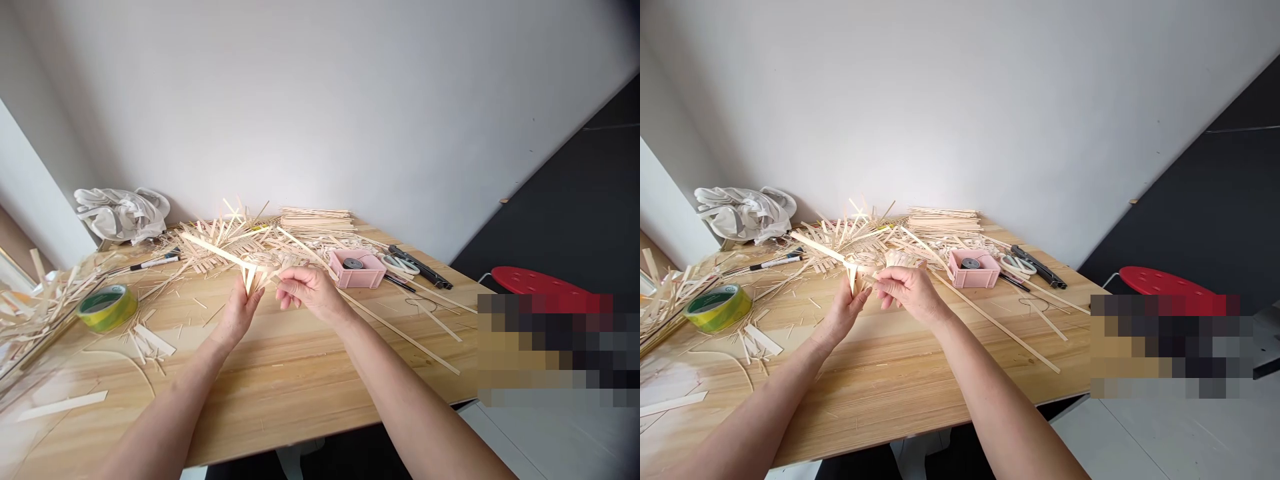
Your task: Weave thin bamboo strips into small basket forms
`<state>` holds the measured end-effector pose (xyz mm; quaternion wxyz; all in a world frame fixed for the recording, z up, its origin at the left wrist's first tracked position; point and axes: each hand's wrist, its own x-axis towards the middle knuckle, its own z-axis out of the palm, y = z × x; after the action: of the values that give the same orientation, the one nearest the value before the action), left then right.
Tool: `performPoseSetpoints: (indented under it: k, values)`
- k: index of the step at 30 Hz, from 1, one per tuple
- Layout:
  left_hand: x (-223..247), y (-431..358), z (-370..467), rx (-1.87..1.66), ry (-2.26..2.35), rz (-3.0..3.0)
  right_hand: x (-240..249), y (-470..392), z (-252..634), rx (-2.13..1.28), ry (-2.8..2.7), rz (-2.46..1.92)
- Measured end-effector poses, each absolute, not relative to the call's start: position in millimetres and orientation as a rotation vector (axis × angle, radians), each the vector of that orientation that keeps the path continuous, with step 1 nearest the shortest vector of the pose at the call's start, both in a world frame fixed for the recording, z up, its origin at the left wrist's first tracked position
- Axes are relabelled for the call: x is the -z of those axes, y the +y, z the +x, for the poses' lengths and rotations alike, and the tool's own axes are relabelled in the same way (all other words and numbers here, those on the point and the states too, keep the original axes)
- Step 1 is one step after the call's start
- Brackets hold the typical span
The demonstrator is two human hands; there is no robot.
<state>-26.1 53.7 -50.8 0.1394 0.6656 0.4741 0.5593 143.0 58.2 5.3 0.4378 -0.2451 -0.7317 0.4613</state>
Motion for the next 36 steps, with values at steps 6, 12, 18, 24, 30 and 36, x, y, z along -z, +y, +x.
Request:
performPoseSetpoints:
  k: [6, 12, 18, 24, 30, 36]
  values:
    - [51.4, 54.6, -26.0, -1.600, 1.355, 1.992, -15.1, 39.2, 140.5, -0.523, -2.041, -0.839]
    - [53.0, 53.9, -25.8, -1.639, 1.423, 1.937, -19.7, 32.4, 135.7, -0.231, -2.119, -0.987]
    - [56.1, 54.7, -24.2, -1.664, 1.446, 1.891, -21.4, 34.3, 134.5, -0.069, -2.206, -1.064]
    - [53.8, 52.0, -22.2, -1.677, 1.466, 1.899, -27.9, 32.1, 131.4, -0.036, -2.298, -1.133]
    - [52.2, 49.2, -19.1, -1.682, 1.440, 1.882, -32.7, 29.1, 127.1, -0.044, -2.309, -1.182]
    - [55.0, 50.1, -16.3, -1.724, 1.344, 1.896, -27.9, 30.7, 123.4, -0.055, -2.246, -1.108]
